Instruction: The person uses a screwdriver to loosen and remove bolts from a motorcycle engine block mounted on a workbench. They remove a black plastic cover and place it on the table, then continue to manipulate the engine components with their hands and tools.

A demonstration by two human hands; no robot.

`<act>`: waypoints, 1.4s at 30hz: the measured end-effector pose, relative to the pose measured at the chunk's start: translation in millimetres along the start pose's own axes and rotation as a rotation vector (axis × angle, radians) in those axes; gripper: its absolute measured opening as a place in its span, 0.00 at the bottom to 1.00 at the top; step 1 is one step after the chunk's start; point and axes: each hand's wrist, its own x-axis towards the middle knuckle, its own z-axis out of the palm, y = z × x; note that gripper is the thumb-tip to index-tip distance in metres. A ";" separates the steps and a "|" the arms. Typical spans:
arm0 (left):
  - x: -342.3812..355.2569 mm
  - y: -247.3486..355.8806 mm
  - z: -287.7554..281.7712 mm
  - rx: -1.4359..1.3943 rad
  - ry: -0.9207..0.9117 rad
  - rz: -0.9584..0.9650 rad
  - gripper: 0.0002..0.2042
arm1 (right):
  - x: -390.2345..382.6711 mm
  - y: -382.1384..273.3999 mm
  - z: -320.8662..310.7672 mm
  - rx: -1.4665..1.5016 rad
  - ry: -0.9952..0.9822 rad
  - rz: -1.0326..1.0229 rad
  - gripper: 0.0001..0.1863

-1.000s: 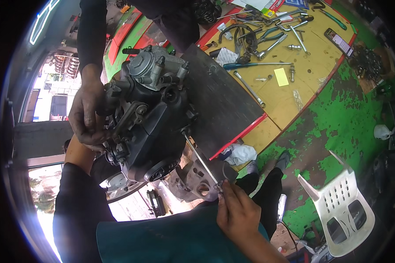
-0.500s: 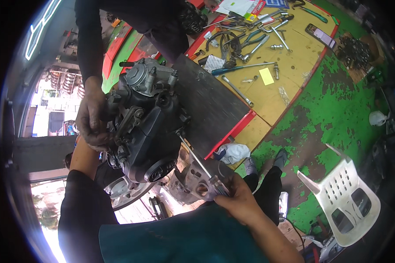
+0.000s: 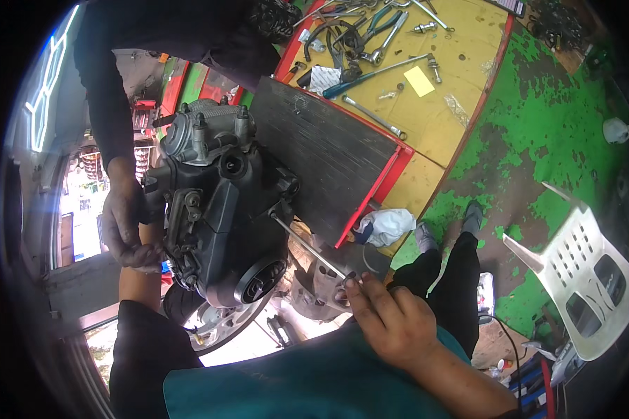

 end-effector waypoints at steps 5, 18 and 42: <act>7.5 12.3 -8.5 -0.016 -0.010 -0.060 0.16 | 13.7 -12.2 -13.7 0.734 -0.137 0.652 0.15; -4.2 10.7 -6.0 -0.146 -0.117 0.066 0.16 | -7.2 6.7 -0.1 0.745 -0.134 0.494 0.24; 0.8 9.0 -10.1 -0.122 -0.069 -0.083 0.17 | 17.8 5.2 -22.6 1.370 -0.418 1.155 0.21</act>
